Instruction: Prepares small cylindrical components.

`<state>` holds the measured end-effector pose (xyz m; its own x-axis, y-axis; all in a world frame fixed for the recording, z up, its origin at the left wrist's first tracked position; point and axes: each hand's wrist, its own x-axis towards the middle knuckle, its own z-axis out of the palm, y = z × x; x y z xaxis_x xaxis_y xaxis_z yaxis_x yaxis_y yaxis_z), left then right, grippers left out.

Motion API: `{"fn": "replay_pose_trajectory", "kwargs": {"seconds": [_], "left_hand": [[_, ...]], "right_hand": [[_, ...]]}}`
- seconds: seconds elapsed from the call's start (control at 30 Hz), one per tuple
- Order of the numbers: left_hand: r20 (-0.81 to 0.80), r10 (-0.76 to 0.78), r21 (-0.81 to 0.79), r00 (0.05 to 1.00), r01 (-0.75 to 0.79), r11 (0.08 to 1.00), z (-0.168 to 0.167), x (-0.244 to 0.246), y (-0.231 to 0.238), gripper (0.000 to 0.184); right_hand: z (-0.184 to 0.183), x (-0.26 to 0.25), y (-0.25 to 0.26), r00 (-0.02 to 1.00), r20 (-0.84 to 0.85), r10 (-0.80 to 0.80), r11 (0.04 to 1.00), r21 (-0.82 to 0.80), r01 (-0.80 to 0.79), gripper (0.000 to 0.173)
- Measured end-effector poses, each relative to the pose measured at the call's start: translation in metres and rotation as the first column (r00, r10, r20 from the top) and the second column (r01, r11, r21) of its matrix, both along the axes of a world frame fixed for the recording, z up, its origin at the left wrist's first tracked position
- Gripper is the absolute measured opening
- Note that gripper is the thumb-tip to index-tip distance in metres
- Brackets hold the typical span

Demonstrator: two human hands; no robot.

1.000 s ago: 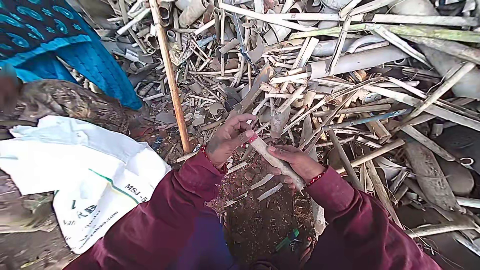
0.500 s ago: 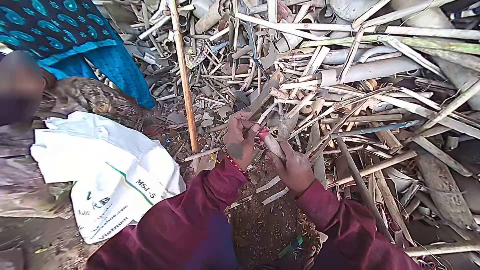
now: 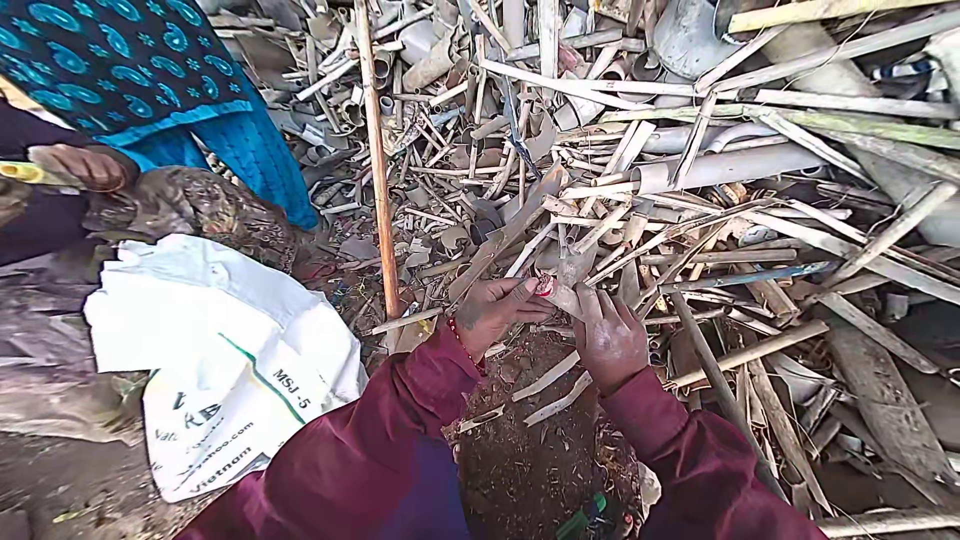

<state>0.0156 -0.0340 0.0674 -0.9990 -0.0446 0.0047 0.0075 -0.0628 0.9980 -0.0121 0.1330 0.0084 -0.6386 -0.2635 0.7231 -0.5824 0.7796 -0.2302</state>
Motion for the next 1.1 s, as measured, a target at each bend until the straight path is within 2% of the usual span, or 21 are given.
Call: {"fn": "replay_pose_trajectory", "kwargs": {"seconds": [0.07, 0.1, 0.17, 0.23, 0.3, 0.37, 0.43, 0.5, 0.57, 0.67, 0.77, 0.83, 0.93, 1.0, 1.1], "left_hand": [[-0.057, -0.019, -0.107, 0.998, 0.013, 0.994, -0.002, -0.001, -0.005, 0.021], [-0.122, -0.036, -0.233, 0.992, 0.007, 0.972, -0.004, -0.001, -0.008, 0.02], [-0.267, -0.107, -0.526, 0.958, -0.052, 0.849, -0.01, -0.002, -0.016, 0.023], [-0.437, -0.186, -0.706, 0.88, -0.208, 0.677, -0.017, -0.003, -0.022, 0.024], [-0.588, -0.259, -0.748, 0.766, -0.394, 0.533, -0.021, -0.006, -0.024, 0.023], [-0.678, -0.271, -0.713, 0.683, -0.522, 0.469, -0.024, -0.006, -0.022, 0.022], [-0.713, -0.196, -0.661, 0.673, -0.553, 0.506, -0.025, -0.004, -0.014, 0.023], [-0.642, -0.078, -0.613, 0.763, -0.449, 0.65, -0.022, 0.002, -0.005, 0.024], [-0.528, 0.016, -0.476, 0.849, -0.312, 0.822, -0.015, 0.007, 0.004, 0.022], [-0.366, 0.076, -0.267, 0.927, -0.183, 0.946, -0.005, 0.014, 0.014, 0.021], [-0.287, -0.026, -0.211, 0.958, -0.037, 0.977, 0.003, 0.02, 0.013, 0.023], [-0.371, -0.155, -0.314, 0.916, 0.034, 0.949, 0.0, 0.021, 0.005, 0.026], [-0.542, -0.216, -0.442, 0.812, -0.057, 0.895, -0.007, 0.021, 0.002, 0.036], [-0.581, -0.173, -0.427, 0.796, -0.117, 0.897, -0.008, 0.025, 0.007, 0.036], [-0.595, -0.103, -0.38, 0.797, -0.165, 0.91, -0.011, 0.026, 0.015, 0.027]], "right_hand": [[0.0, 0.0, 0.001, 1.0, -0.011, 0.01, 1.0, 0.023, -0.01, 0.03], [0.0, 0.0, 0.001, 1.0, -0.027, 0.016, 0.999, 0.041, -0.015, 0.031], [-0.003, -0.001, 0.003, 0.998, -0.061, 0.025, 0.997, 0.081, -0.02, 0.032], [-0.003, 0.0, 0.004, 0.997, -0.067, 0.042, 0.995, 0.092, -0.036, 0.031], [-0.004, -0.001, 0.004, 0.994, -0.097, 0.056, 0.995, 0.082, -0.048, 0.029], [-0.004, -0.003, 0.005, 0.989, -0.132, 0.072, 0.996, 0.06, -0.064, 0.026], [-0.004, -0.005, 0.005, 0.981, -0.175, 0.084, 0.996, 0.013, -0.083, 0.026], [-0.006, -0.006, 0.004, 0.977, -0.195, 0.092, 0.994, -0.04, -0.101, 0.027], [-0.009, -0.008, 0.003, 0.972, -0.212, 0.105, 0.988, -0.085, -0.125, 0.028], [-0.014, -0.014, 0.004, 0.965, -0.233, 0.122, 0.98, -0.123, -0.154, 0.026], [-0.019, -0.018, 0.01, 0.963, -0.212, 0.165, 0.969, -0.147, -0.199, 0.027], [-0.022, -0.02, 0.014, 0.958, -0.201, 0.207, 0.953, -0.181, -0.244, 0.026], [-0.022, -0.019, 0.016, 0.954, -0.196, 0.224, 0.94, -0.214, -0.265, 0.025], [-0.022, -0.019, 0.017, 0.952, -0.207, 0.227, 0.94, -0.208, -0.27, 0.025], [-0.027, -0.019, 0.015, 0.945, -0.236, 0.227, 0.951, -0.155, -0.267, 0.023]]}}
